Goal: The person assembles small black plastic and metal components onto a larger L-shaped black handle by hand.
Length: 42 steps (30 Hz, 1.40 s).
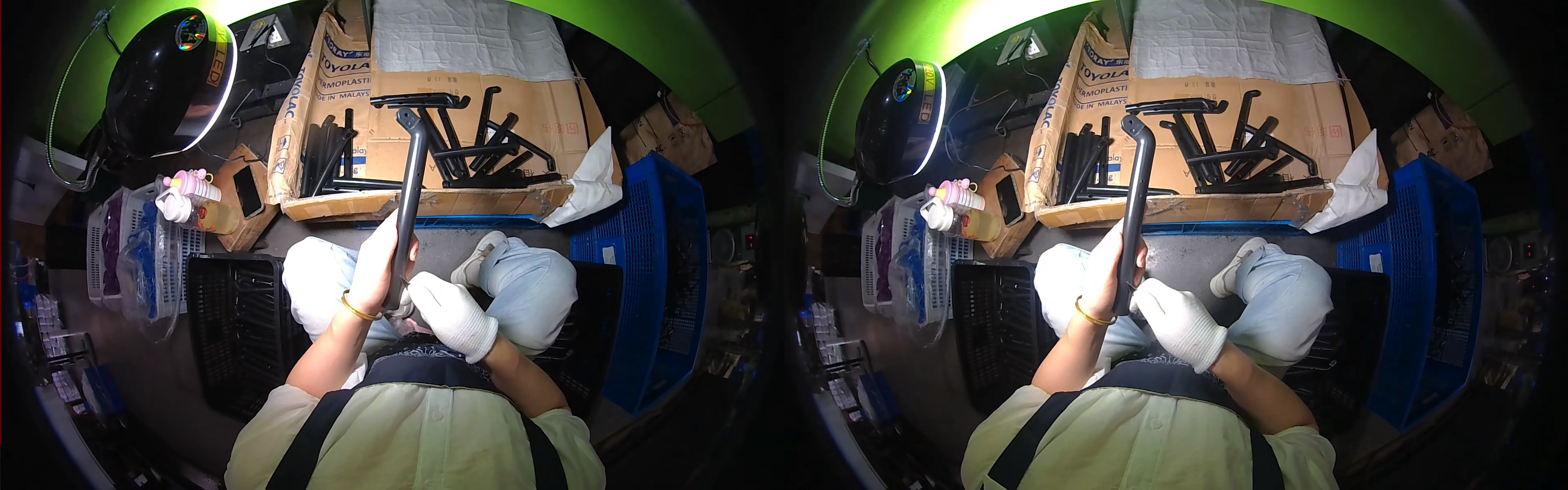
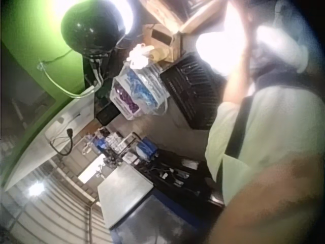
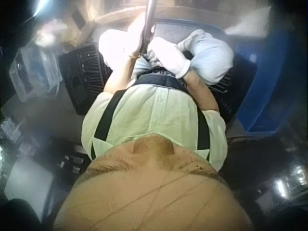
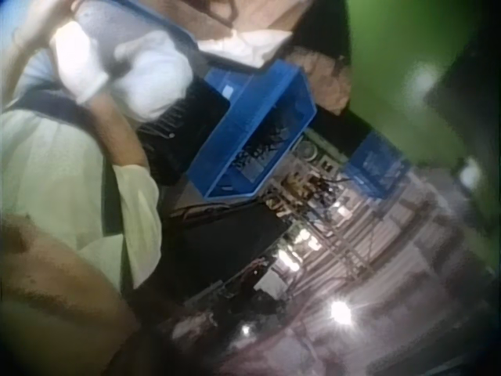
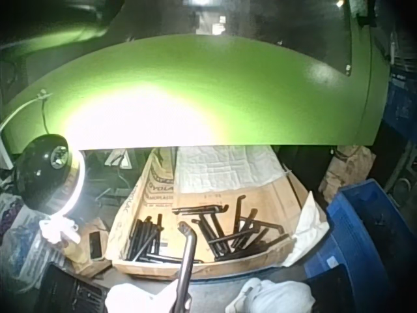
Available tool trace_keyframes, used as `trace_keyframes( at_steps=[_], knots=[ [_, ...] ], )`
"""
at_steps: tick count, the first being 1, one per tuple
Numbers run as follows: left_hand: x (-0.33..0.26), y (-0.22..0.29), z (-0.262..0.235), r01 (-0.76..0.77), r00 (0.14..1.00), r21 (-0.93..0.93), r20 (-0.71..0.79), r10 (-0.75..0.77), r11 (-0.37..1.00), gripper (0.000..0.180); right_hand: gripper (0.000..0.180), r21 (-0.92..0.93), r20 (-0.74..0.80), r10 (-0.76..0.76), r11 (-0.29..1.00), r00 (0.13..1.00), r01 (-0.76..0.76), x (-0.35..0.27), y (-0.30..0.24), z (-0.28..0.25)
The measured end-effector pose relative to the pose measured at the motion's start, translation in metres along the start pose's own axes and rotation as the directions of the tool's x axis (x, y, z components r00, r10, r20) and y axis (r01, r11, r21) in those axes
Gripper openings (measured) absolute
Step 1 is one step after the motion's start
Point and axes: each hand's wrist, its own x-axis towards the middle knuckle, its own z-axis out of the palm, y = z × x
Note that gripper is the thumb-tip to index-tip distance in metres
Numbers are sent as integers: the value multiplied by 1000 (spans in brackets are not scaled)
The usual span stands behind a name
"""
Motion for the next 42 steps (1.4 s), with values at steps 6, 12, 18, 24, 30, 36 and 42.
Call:
trace_keyframes(
  at_steps=[6,12,18,24,30,36,42],
  knots=[
    [-1,3,-3,-46,999,96,22,44,994,50,21,136,20,64,989,998,-66,1,0,0],
    [-1,-3,-5,-150,989,219,21,149,964,50,23,348,121,217,904,969,-247,-1,4,4],
    [-4,-9,-6,-185,981,223,-6,192,957,49,23,502,174,372,764,912,-407,-1,4,13],
    [-2,-15,-4,-192,977,149,-66,204,970,47,15,182,-38,201,965,979,-191,-6,8,20],
    [1,-19,9,-96,977,-199,-207,54,975,45,16,258,-342,384,916,858,-307,-2,-11,23],
    [2,-17,20,43,999,-597,9,-48,801,34,18,589,-118,492,734,862,-339,-8,9,23],
    [1,-18,9,34,998,-409,-26,-49,912,39,7,927,155,589,191,793,-323,-20,6,6]
  ],
)
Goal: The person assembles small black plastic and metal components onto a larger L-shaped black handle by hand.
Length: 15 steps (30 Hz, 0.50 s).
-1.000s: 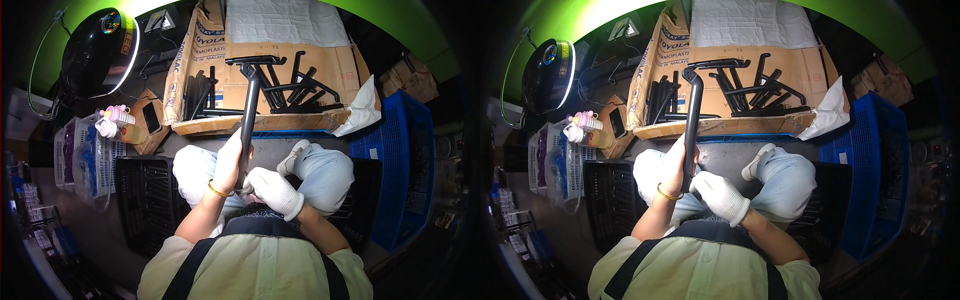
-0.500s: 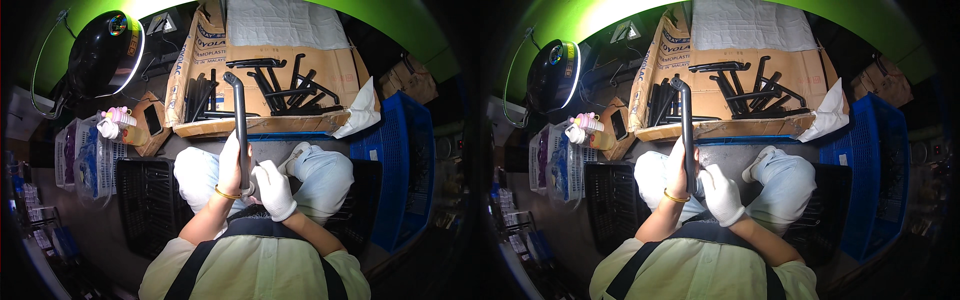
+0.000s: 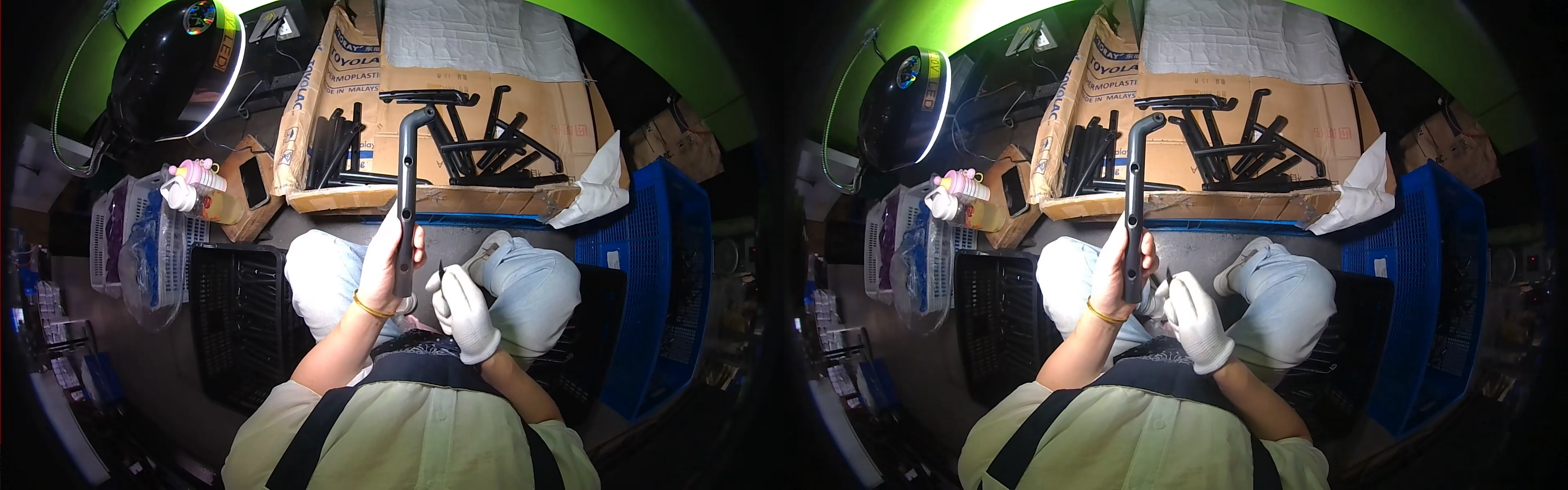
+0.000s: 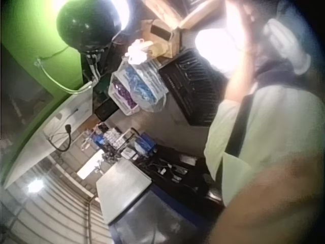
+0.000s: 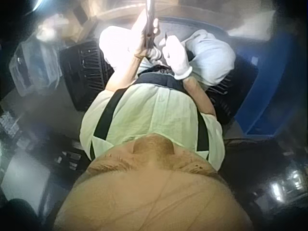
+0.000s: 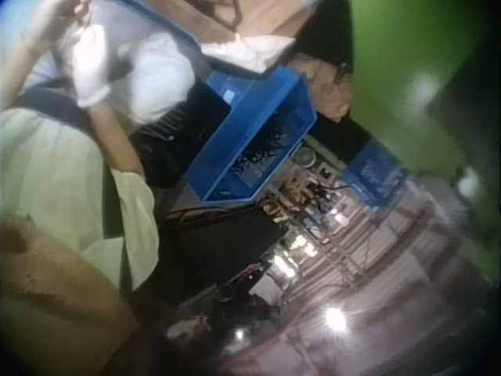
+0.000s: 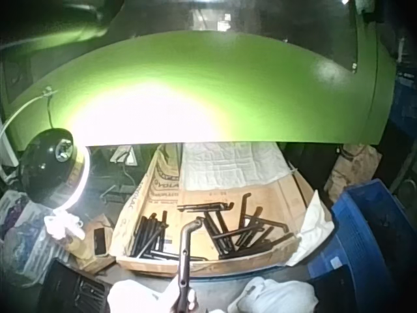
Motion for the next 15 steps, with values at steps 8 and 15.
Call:
trace_keyframes(
  at_steps=[8,15],
  knots=[
    [-6,-1,5,53,999,59,0,-53,997,36,13,-850,359,-333,270,872,452,4,4,3],
    [-6,-1,5,36,999,184,-15,-33,982,39,15,-861,415,-302,173,858,477,6,4,2]
  ],
)
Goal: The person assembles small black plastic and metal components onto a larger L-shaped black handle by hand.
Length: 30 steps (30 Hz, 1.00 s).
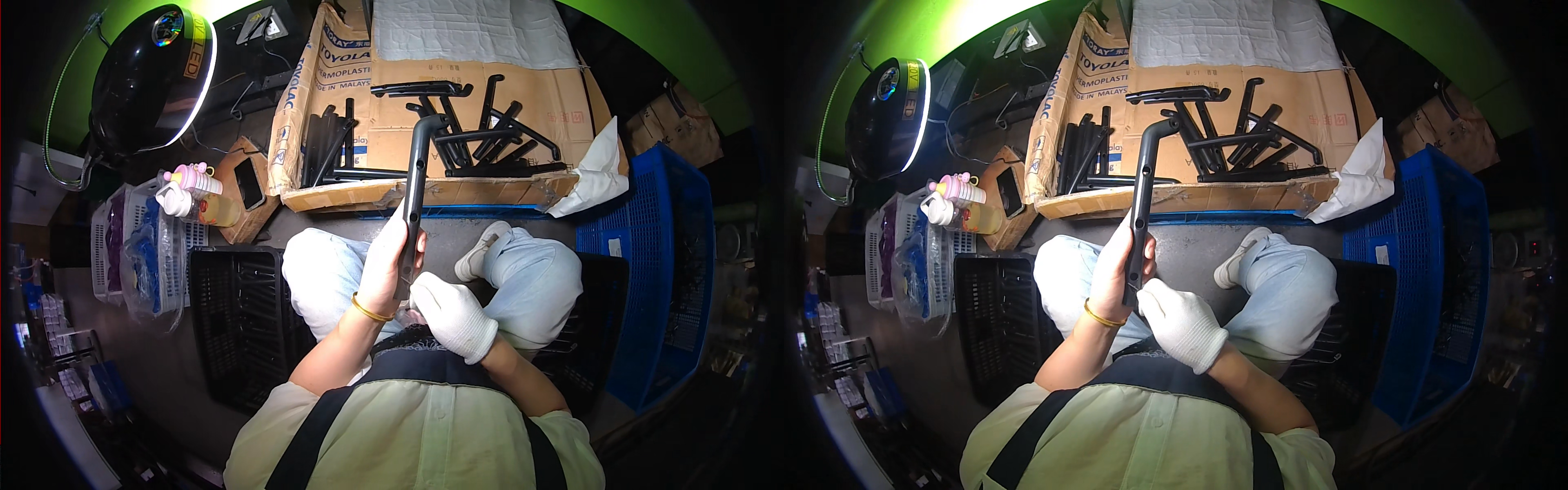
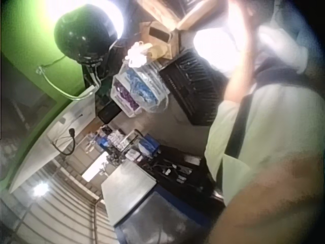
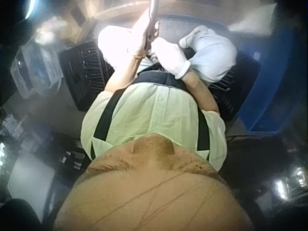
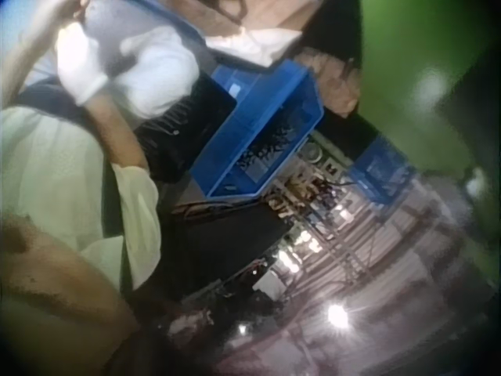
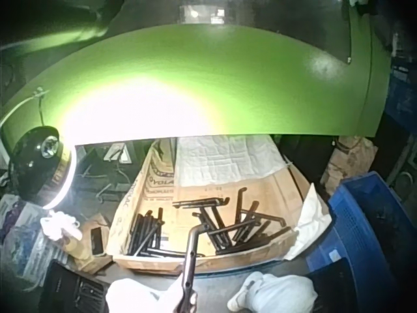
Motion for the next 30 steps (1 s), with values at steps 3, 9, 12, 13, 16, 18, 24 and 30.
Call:
trace_keyframes(
  at_steps=[3,9,12,13,16,18,24,30],
  knots=[
    [0,-1,-1,-17,1000,69,0,17,997,40,15,-20,5,-9,1000,1000,9,-1,0,-1],
    [-3,0,3,-17,999,142,-45,24,990,42,16,117,-2,54,992,999,-53,-4,1,5],
    [-6,-1,2,-13,998,99,-59,19,995,42,17,142,-36,110,984,993,-103,-4,-2,9],
    [-6,-2,1,-7,998,62,-58,11,998,42,17,141,-58,116,984,992,-107,-4,-2,9],
    [-7,-2,2,16,998,8,-66,-15,1000,41,17,168,-72,109,981,991,-96,-5,-1,10],
    [-6,-1,2,43,997,-39,-68,-46,998,44,17,159,-56,77,985,995,-67,-5,-3,7],
    [-5,2,1,82,995,-65,-47,-85,995,48,17,138,-1,69,988,998,-68,-4,-7,1],
    [-6,0,0,73,996,-59,-55,-76,996,46,17,152,-9,99,984,995,-97,-5,-5,7]
  ],
)
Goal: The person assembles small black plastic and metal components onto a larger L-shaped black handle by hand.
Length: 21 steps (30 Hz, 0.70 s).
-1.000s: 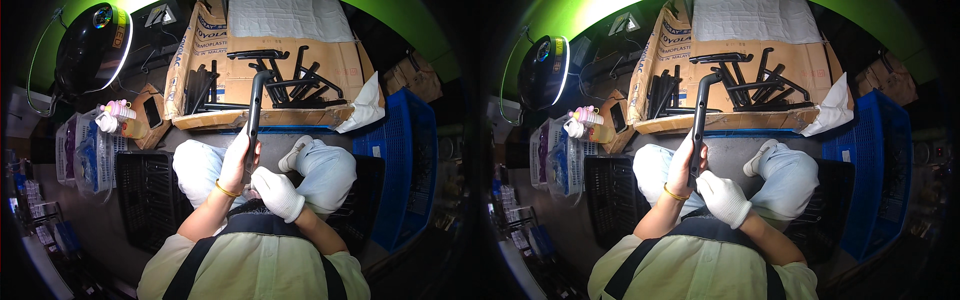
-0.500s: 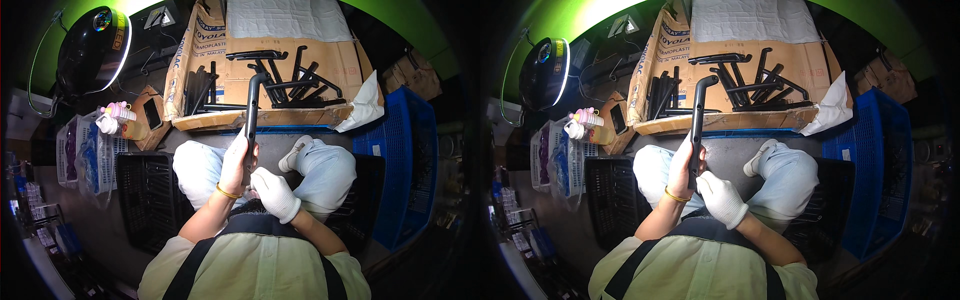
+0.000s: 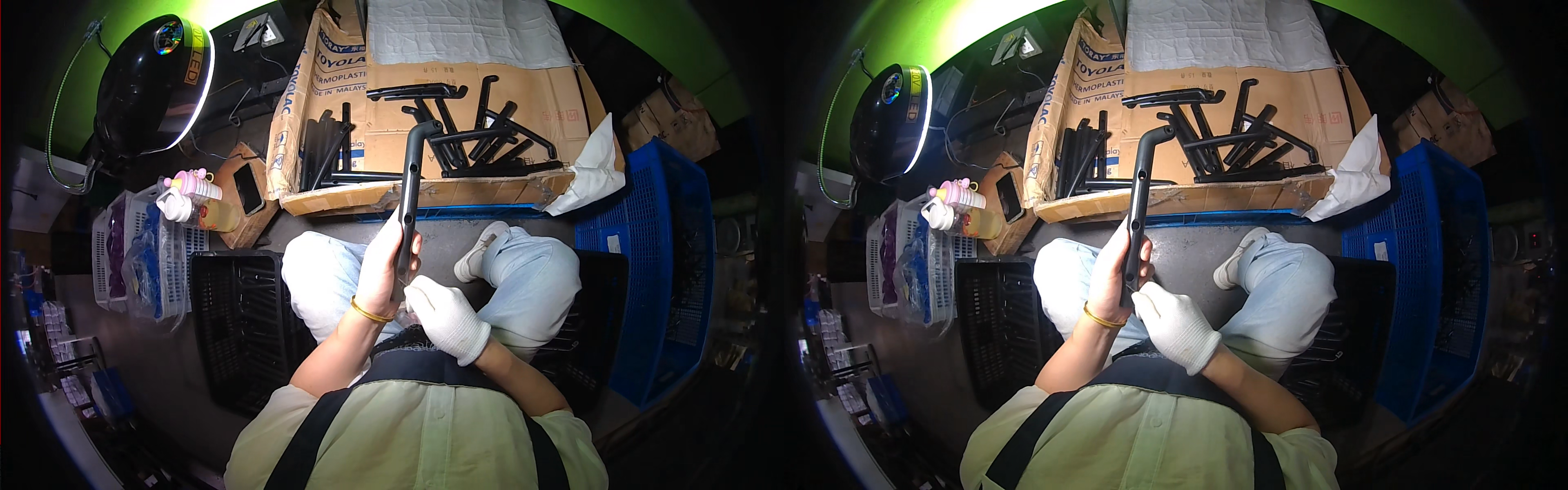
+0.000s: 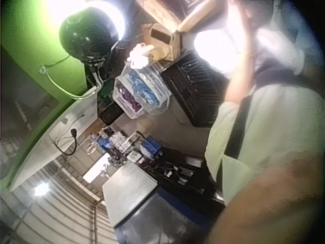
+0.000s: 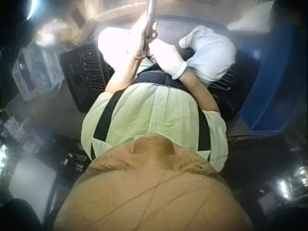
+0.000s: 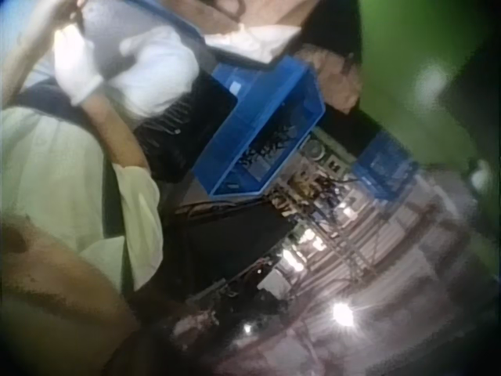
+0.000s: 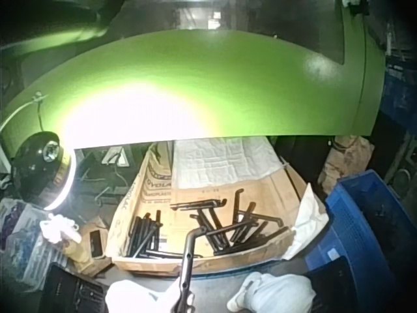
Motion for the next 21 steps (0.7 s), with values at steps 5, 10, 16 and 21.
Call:
trace_keyframes(
  at_steps=[5,10,16,21],
  knots=[
    [1,-5,0,1,1000,-31,-17,-2,1000,40,17,-7,-76,28,1000,997,-29,-3,5,6],
    [-3,-2,-14,78,996,-101,42,-74,992,35,12,163,-284,44,987,958,3,5,-7,-11],
    [-36,-1,-50,449,746,48,530,-403,892,56,13,250,-536,117,968,836,25,48,10,-72],
    [-32,-8,-40,153,871,306,408,-274,940,49,14,337,-194,79,942,978,-10,41,13,-30]
  ],
)
